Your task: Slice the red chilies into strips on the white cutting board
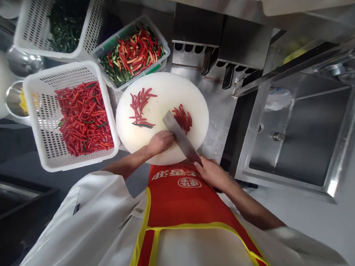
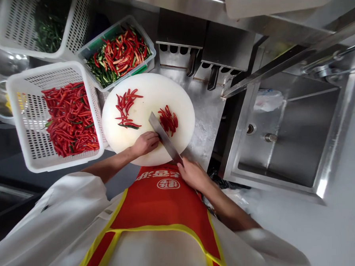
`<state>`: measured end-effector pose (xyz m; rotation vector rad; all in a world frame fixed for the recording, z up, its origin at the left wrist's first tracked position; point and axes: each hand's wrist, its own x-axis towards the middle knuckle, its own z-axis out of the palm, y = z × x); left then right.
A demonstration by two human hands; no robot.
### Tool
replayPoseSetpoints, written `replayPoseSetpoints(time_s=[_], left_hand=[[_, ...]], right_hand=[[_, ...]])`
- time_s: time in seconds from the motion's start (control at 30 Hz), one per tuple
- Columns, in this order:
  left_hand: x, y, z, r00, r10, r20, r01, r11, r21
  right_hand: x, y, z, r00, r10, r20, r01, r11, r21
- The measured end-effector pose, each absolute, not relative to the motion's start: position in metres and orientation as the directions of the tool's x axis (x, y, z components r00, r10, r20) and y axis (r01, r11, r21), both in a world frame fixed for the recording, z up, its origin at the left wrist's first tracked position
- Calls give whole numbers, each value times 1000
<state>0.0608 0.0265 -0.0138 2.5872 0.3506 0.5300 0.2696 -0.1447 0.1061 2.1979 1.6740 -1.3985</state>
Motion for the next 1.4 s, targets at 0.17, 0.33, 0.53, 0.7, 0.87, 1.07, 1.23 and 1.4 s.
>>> replayPoseSetpoints(time_s=[0.17,0.33,0.53,0.7,0.87,1.07,1.23,1.4], left_hand=[[54,27,-3,892,350,286,172,-848,501],[13,54,14,718,656,231,524,-729,440],[-12,76,24,672,735,87,679,-659,325],[19,44,22,832,547,87,464,-774,431],[57,14,15,875,476,90,398,-813,425],[58,28,20,864,502,46,446,-804,393],[30,66,33,795,604,-63,592,-749,297],[34,71,47,878,478,29,438,-827,352]], right_hand=[[261,-116,81,59,816,-575,717,-436,-545],[282,-148,98,30,823,-567,677,-434,-594],[299,-177,104,-123,794,-596,694,-360,-623],[294,-168,94,26,814,-581,731,-411,-544],[289,-170,104,61,816,-575,743,-422,-519],[293,-179,111,97,805,-585,711,-467,-525],[292,-180,107,113,798,-592,671,-501,-547],[287,-179,107,134,793,-594,630,-531,-566]])
